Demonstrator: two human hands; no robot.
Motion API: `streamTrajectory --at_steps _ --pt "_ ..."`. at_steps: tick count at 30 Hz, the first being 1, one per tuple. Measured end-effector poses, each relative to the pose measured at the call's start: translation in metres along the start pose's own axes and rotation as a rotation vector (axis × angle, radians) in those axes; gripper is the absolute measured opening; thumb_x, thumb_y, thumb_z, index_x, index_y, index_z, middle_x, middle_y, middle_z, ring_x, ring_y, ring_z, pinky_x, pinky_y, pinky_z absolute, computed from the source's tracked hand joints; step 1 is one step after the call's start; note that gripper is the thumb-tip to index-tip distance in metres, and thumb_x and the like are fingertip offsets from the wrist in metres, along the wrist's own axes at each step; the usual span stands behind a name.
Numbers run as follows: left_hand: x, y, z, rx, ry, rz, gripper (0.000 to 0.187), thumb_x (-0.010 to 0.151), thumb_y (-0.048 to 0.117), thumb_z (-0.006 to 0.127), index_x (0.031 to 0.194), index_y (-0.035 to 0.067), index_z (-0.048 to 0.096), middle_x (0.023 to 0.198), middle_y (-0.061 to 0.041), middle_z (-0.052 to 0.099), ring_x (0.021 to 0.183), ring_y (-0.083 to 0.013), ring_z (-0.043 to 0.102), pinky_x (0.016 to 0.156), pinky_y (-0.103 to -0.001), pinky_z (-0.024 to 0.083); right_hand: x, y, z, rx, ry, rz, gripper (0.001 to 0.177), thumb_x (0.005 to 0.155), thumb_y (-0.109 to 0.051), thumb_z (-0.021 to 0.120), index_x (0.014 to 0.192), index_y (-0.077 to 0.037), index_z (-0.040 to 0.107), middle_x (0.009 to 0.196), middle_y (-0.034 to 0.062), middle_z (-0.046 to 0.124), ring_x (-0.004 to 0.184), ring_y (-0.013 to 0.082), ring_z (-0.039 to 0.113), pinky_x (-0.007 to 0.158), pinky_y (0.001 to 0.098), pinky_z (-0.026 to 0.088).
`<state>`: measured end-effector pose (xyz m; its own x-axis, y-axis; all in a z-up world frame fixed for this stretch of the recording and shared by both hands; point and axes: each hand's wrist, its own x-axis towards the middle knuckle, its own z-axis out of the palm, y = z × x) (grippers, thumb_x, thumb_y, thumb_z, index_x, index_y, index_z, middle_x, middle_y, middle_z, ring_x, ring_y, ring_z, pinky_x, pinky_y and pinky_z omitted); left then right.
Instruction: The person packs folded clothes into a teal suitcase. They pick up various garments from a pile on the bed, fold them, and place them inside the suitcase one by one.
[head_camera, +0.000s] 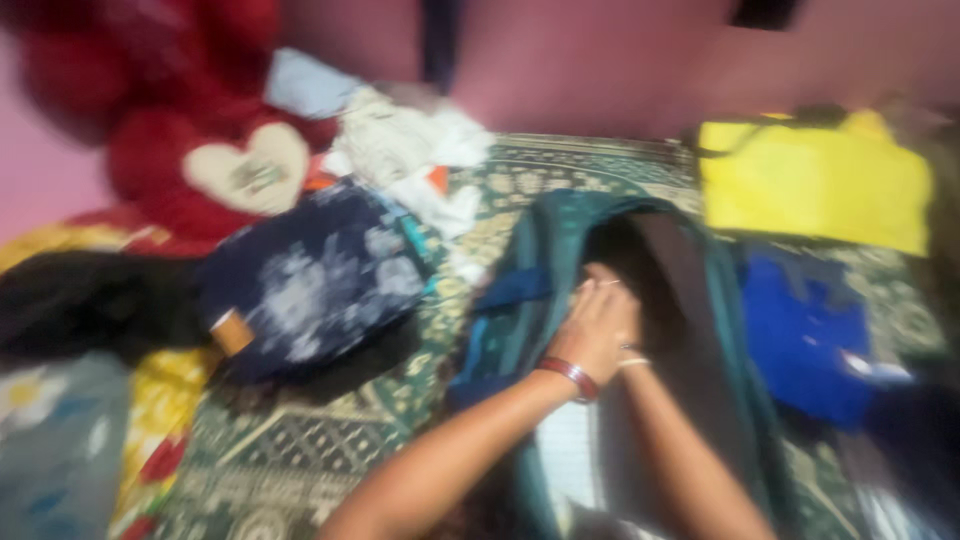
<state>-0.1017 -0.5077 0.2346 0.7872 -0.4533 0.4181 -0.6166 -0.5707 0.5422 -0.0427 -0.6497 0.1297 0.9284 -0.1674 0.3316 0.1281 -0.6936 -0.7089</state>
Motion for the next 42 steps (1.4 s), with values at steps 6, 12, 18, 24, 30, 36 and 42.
streamTrajectory --at_steps 6,12,18,24,30,36,42 --pt "-0.005 0.002 -0.075 0.018 0.169 -0.053 0.056 0.095 0.027 0.059 0.143 0.0 0.054 0.151 -0.023 0.054 0.15 -0.0427 0.041 0.123 -0.052 0.03 0.021 -0.112 -0.025 0.143 0.027 -0.167 0.045 0.095 -0.021 0.064 0.139 -0.013 0.065 0.142 0.0133 0.066 0.127 0.0286 0.067 0.104 0.0384 0.052" --pt "-0.026 -0.039 -0.113 -0.027 0.31 -0.157 0.059 0.102 0.04 0.055 0.14 -0.005 0.056 0.15 -0.027 0.054 0.144 -0.0459 0.043 0.12 -0.051 0.033 0.023 -0.177 -0.001 0.148 -0.057 -0.401 0.045 0.09 -0.019 0.07 0.134 -0.009 0.065 0.137 0.0168 0.066 0.13 0.0348 0.063 0.113 0.0432 0.046" --pt "-0.048 -0.119 -0.126 0.063 0.345 -0.186 0.048 0.111 0.038 0.047 0.132 -0.003 0.062 0.145 -0.023 0.059 0.144 -0.0422 0.054 0.129 -0.048 0.036 0.021 -0.238 0.042 0.076 -0.28 -0.435 0.032 0.089 -0.014 0.065 0.121 -0.01 0.069 0.12 0.0153 0.073 0.117 0.0364 0.066 0.121 0.047 0.038" --pt "-0.062 -0.203 -0.135 0.05 0.467 -0.407 0.051 0.105 0.038 0.051 0.133 -0.003 0.061 0.146 -0.031 0.053 0.138 -0.0517 0.044 0.118 -0.05 0.035 0.029 -0.282 0.078 0.135 -0.288 -0.587 0.043 0.081 -0.012 0.068 0.124 -0.008 0.069 0.124 0.0173 0.07 0.118 0.0379 0.065 0.109 0.0453 0.046" --pt "-0.085 -0.287 -0.159 0.261 0.508 -0.471 0.049 0.105 0.041 0.052 0.134 0.004 0.064 0.146 -0.03 0.054 0.138 -0.0548 0.043 0.119 -0.051 0.032 0.058 -0.258 0.149 0.265 -0.597 -0.106 0.048 0.088 -0.02 0.073 0.134 -0.011 0.066 0.129 0.0125 0.07 0.113 0.0265 0.069 0.097 0.0371 0.054" --pt "-0.137 -0.336 -0.199 0.429 0.257 -0.966 0.064 0.095 0.053 0.057 0.148 0.019 0.05 0.165 -0.014 0.029 0.153 -0.0437 0.018 0.118 -0.066 0.021 0.09 -0.189 0.267 0.432 -0.586 0.112 0.063 0.083 -0.028 0.078 0.137 -0.004 0.058 0.133 0.0162 0.067 0.124 0.0288 0.064 0.101 0.039 0.052" --pt "-0.165 -0.353 -0.212 0.334 0.137 -1.041 0.086 0.089 0.051 0.064 0.161 0.023 0.026 0.172 -0.002 0.008 0.157 -0.0408 0.002 0.116 -0.072 0.017 0.107 -0.191 0.318 0.114 -0.458 0.096 0.075 0.08 -0.036 0.08 0.142 -0.003 0.053 0.133 0.0222 0.064 0.123 0.0377 0.062 0.103 0.0429 0.048"
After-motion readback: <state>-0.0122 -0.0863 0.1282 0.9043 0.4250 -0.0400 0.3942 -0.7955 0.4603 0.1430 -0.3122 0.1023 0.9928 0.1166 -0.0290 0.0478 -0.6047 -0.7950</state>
